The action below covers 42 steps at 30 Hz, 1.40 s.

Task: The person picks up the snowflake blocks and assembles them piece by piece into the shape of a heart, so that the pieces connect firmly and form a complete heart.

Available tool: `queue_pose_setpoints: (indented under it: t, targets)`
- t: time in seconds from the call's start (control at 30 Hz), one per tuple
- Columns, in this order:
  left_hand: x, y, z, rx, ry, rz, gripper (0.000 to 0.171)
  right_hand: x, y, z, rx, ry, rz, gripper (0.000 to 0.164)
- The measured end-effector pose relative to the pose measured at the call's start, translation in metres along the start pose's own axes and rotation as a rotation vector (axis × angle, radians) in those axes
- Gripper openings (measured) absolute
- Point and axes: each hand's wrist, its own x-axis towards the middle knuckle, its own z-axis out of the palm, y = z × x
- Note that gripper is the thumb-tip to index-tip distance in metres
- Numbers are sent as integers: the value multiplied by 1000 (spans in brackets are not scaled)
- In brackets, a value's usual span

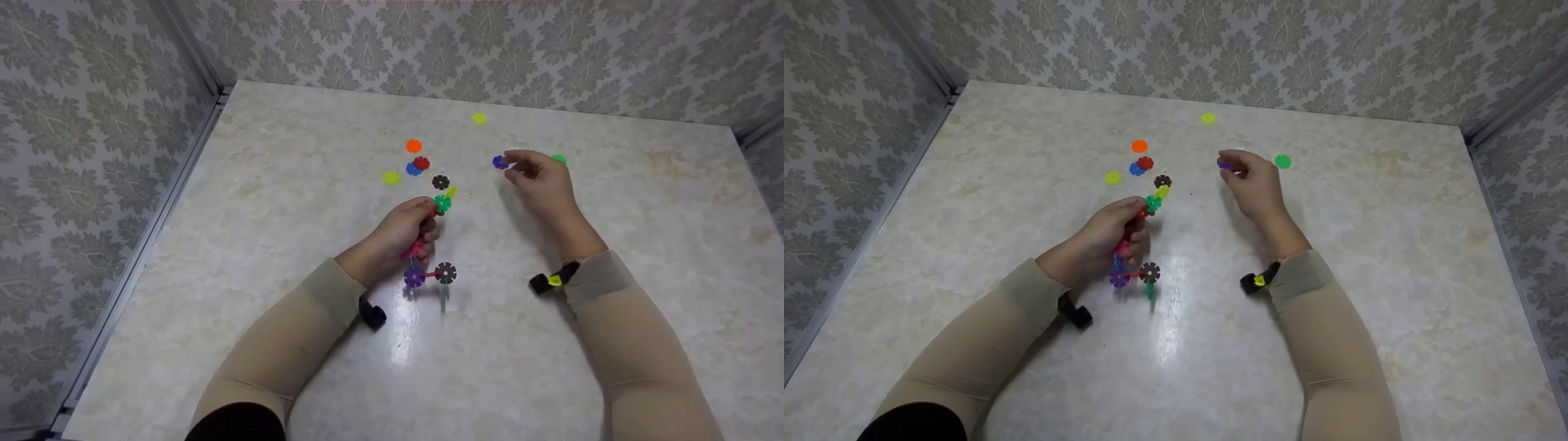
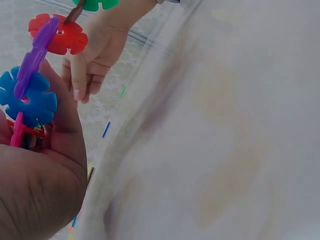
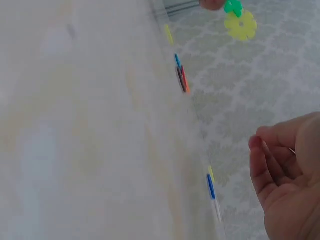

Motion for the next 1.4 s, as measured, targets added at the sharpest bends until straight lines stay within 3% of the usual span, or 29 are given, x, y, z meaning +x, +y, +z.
queue_pose_setpoints:
  t: [0.17,0.3,0.4,0.57,0.7,0.93,1.0,1.17,1.4]
  targets:
    - [0,-2,-1,8,2,2,33,13,27,-28,-63,138,138,42]
    - [1,-3,0,4,-14,27,32,20,50,-46,-197,195,175,45]
    - [2,-4,0,6,-20,42,31,23,61,-55,-290,184,186,48]
    - [2,-3,-1,16,-12,48,28,24,66,-59,-410,91,242,58]
    - [3,-3,-1,51,-9,52,29,23,66,-57,-460,72,262,53]
    - [4,-2,0,34,-8,49,31,21,62,-57,-422,116,171,33]
    - [4,-2,0,24,-5,47,29,21,60,-57,-389,107,181,30]
    - [4,-3,1,-1,5,45,27,20,54,-55,-286,91,259,34]
    - [5,-2,1,20,19,70,32,16,48,-45,-54,131,232,40]
